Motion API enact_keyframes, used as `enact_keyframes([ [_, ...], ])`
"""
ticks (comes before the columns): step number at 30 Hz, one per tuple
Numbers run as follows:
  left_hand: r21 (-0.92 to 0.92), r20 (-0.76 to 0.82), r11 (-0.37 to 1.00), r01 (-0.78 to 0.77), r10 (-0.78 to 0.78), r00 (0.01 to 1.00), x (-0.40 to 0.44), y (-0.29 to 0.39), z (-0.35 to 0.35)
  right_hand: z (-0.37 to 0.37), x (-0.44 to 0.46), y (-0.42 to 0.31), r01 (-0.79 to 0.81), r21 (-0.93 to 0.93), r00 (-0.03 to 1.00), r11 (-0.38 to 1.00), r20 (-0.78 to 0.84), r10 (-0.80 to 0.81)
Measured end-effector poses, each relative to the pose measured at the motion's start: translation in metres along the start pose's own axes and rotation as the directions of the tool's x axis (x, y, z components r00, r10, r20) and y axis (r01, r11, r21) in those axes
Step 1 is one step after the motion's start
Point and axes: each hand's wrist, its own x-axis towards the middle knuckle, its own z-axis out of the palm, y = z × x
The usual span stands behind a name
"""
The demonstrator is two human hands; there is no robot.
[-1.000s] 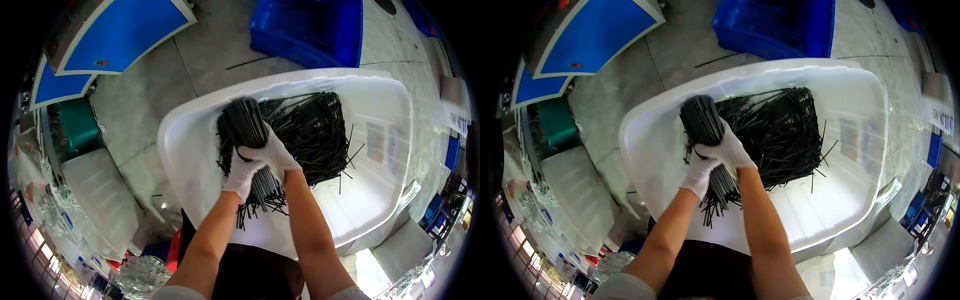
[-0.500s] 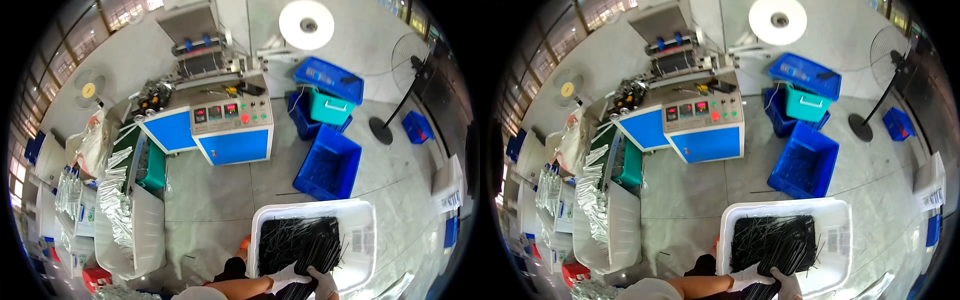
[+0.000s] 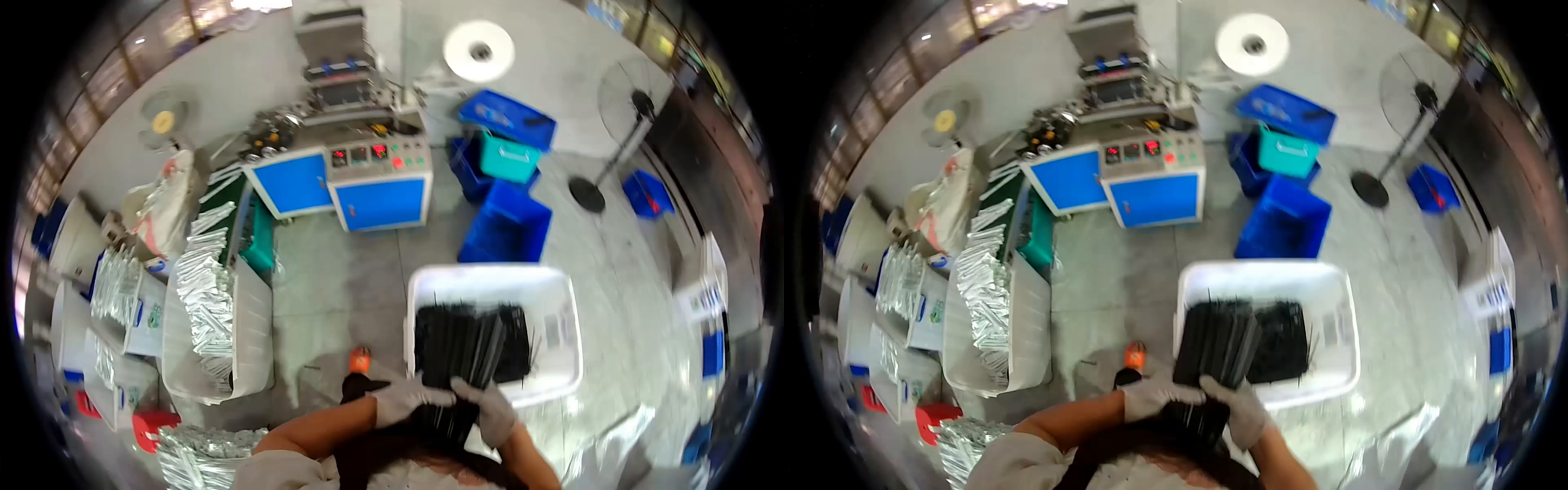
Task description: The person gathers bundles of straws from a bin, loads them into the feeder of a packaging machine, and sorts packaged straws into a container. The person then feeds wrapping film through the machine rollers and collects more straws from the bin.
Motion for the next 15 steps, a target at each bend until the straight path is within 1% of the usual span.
enact_keyframes([
  [1,0.108,-0.064,0.993,0.035,-0.028,0.998,-0.006,-0.006,-0.012,0.008,0.001,-0.024,0.05,-0.159,0.999,0.986,0.021,-0.047],
  [2,-0.259,-0.024,0.961,0.094,-0.104,0.994,0.004,-0.027,-0.028,0.013,0.006,-0.026,0.167,-0.233,0.986,0.958,0.037,-0.162],
  [3,-0.36,-0.018,0.924,0.132,-0.149,0.989,-0.016,0.002,-0.016,0.015,0.01,-0.019,0.087,-0.181,0.996,0.98,0.001,-0.088],
  [4,-0.367,0.038,0.92,0.138,-0.133,0.99,-0.018,0.001,-0.03,0.017,0.013,-0.01,0.009,-0.124,0.999,0.992,-0.035,-0.013],
  [5,0.053,-0.103,0.998,-0.027,0.033,0.994,-0.02,-0.012,-0.055,0.019,0.026,-0.001,-0.209,0.079,0.974,0.975,-0.071,0.214],
  [6,0.069,-0.109,0.995,-0.068,0.076,0.991,-0.026,-0.004,-0.062,0.015,0.046,0.024,-0.063,0.238,0.998,0.969,-0.006,0.067],
  [7,0.086,-0.118,0.99,-0.11,0.12,0.986,-0.033,0.006,-0.07,0.017,0.057,0.026,-0.059,0.234,0.998,0.97,-0.013,0.064],
  [8,0.087,-0.112,0.99,-0.111,0.12,0.986,-0.034,0.001,-0.092,0.019,0.066,0.025,-0.114,0.393,0.992,0.912,0.088,0.086],
  [9,-0.01,-0.08,0.992,-0.126,0.125,0.989,-0.031,-0.012,-0.125,0.027,0.075,0.022,-0.182,0.535,0.978,0.825,0.189,0.094],
  [10,-0.104,-0.049,0.985,-0.141,0.136,0.989,-0.03,-0.016,-0.15,0.054,0.076,0.003,-0.179,0.473,0.966,0.863,-0.082,0.245],
  [11,-0.105,-0.045,0.984,-0.143,0.139,0.989,-0.031,-0.009,-0.165,0.063,0.088,0.002,-0.175,0.47,0.966,0.865,-0.086,0.243],
  [13,-0.157,-0.09,0.984,-0.08,0.067,0.994,-0.036,0.009,-0.184,0.08,0.109,0.0,-0.132,0.509,0.989,0.851,0.011,0.147],
  [14,-0.166,-0.088,0.983,-0.074,0.06,0.994,-0.041,0.018,-0.194,0.091,0.117,-0.002,-0.138,0.508,0.988,0.85,0.006,0.157],
  [15,-0.188,-0.074,0.979,-0.083,0.07,0.995,-0.049,0.041,-0.196,0.107,0.125,-0.011,-0.165,0.483,0.978,0.86,-0.035,0.207],
])
